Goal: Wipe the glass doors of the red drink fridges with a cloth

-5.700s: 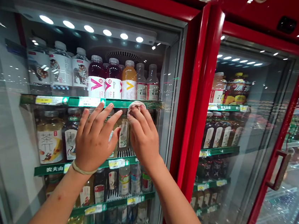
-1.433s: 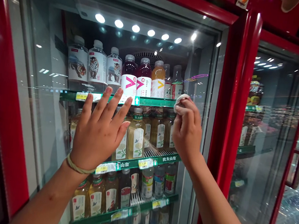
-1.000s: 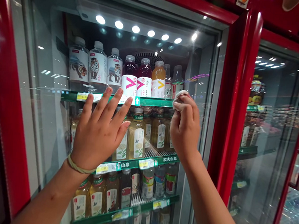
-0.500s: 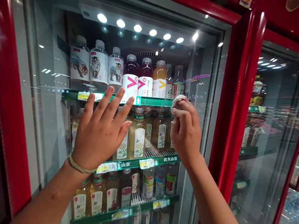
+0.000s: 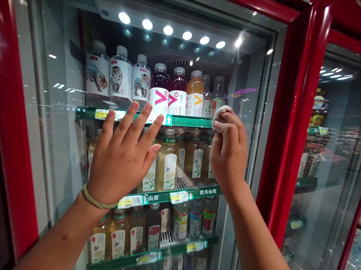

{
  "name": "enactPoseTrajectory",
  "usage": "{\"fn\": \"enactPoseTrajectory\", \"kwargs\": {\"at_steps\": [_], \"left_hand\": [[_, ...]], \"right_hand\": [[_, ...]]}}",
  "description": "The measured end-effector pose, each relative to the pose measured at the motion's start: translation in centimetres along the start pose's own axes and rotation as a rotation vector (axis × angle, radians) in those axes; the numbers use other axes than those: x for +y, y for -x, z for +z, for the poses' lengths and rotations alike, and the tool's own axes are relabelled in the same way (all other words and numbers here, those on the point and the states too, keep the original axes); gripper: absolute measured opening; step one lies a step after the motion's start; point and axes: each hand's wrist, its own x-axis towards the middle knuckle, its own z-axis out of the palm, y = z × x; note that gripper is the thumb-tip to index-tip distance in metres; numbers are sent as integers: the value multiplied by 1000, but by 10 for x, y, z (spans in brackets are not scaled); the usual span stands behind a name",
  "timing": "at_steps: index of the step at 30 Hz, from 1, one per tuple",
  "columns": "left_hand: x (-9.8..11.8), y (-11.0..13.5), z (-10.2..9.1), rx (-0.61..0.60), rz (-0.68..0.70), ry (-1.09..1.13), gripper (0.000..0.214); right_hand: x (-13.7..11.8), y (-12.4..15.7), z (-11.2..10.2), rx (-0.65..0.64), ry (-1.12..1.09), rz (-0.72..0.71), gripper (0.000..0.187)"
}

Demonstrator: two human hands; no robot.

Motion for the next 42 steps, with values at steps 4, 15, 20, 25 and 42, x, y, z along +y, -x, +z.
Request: {"fn": "enactPoseTrajectory", "kwargs": {"at_steps": [4, 15, 20, 25, 42], "left_hand": [[0, 0, 0, 1, 1, 15, 67], [0, 0, 0, 15, 3, 3, 63], [0, 0, 0, 30, 0, 35, 66], [1, 0, -1, 42, -4, 61, 66], [0, 0, -3, -4, -7, 65, 69]], "right_hand": [[-1, 3, 0, -52, 0, -32, 25], [-13, 0, 8, -31, 19, -74, 27], [-17, -7, 11, -17, -27, -32, 25], [-20, -9, 11, -96, -24, -80, 21], [-18, -8, 10, -147, -55, -79, 22]]}}
